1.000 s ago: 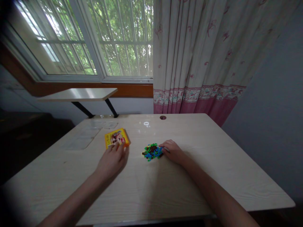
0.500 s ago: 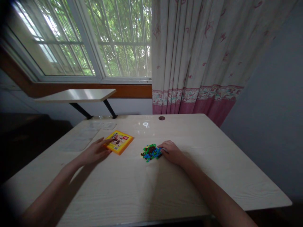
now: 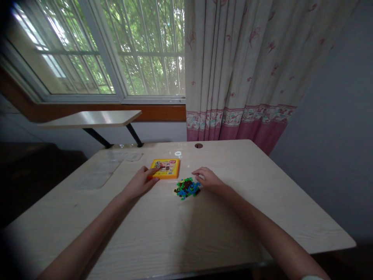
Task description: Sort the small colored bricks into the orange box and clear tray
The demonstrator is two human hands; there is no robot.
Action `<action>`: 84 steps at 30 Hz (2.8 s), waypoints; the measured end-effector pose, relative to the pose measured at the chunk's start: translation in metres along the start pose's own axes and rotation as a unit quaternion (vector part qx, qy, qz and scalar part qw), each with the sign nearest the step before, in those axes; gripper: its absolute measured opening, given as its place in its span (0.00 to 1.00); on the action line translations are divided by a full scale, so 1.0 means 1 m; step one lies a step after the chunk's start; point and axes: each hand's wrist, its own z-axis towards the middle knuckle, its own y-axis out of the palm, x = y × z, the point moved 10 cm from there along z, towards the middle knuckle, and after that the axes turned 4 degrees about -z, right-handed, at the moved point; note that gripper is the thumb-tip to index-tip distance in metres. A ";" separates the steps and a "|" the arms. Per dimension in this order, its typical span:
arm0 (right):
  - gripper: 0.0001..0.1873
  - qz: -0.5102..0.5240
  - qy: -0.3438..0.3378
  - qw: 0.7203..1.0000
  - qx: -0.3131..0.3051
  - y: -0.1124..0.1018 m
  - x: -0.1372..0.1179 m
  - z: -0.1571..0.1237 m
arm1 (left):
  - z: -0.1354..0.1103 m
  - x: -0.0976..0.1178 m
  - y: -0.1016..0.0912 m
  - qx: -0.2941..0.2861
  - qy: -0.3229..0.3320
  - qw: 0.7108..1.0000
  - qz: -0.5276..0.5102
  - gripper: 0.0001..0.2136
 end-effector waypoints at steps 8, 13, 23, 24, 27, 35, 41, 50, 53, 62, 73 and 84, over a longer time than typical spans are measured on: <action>0.30 0.024 -0.093 0.993 -0.072 0.035 -0.023 0.068 | -0.010 -0.008 -0.001 0.042 0.023 0.999 -0.019 0.22; 0.48 0.010 -0.064 0.988 -0.143 0.068 -0.009 0.086 | -0.011 -0.022 -0.002 0.050 0.004 0.997 -0.052 0.24; 0.39 0.064 -0.033 0.991 -0.109 0.051 -0.011 0.100 | -0.011 -0.030 0.001 0.026 -0.037 0.989 -0.141 0.29; 0.35 0.090 -0.014 0.990 -0.104 0.050 -0.008 0.102 | -0.011 -0.031 0.000 0.030 -0.042 0.988 -0.147 0.29; 0.22 0.162 0.032 0.982 -0.086 0.046 0.002 0.109 | -0.012 -0.028 -0.002 0.036 -0.037 0.987 -0.154 0.24; 0.23 0.140 0.070 0.987 0.036 0.026 0.028 0.145 | -0.012 -0.017 -0.005 0.021 -0.012 0.997 -0.075 0.07; 0.17 0.078 0.131 0.981 0.119 0.021 0.060 0.169 | -0.011 -0.014 -0.006 0.023 0.010 0.998 -0.049 0.05; 0.11 -0.054 0.187 0.981 0.010 0.056 0.094 0.167 | -0.013 -0.012 -0.007 0.015 0.011 0.998 -0.053 0.05; 0.14 -0.093 0.187 0.978 -0.018 0.064 0.096 0.166 | -0.013 -0.012 -0.008 0.013 0.010 0.998 -0.061 0.05; 0.19 -0.155 0.210 0.965 -0.008 0.067 0.095 0.159 | -0.016 -0.008 -0.007 -0.002 0.010 0.999 -0.042 0.06; 0.21 -0.043 0.202 0.978 0.017 0.059 0.100 0.160 | -0.016 -0.007 -0.007 0.002 0.009 0.999 -0.039 0.05; 0.18 0.103 0.069 0.992 -0.039 0.048 0.040 0.066 | -0.017 -0.010 -0.008 0.008 -0.006 0.998 -0.066 0.09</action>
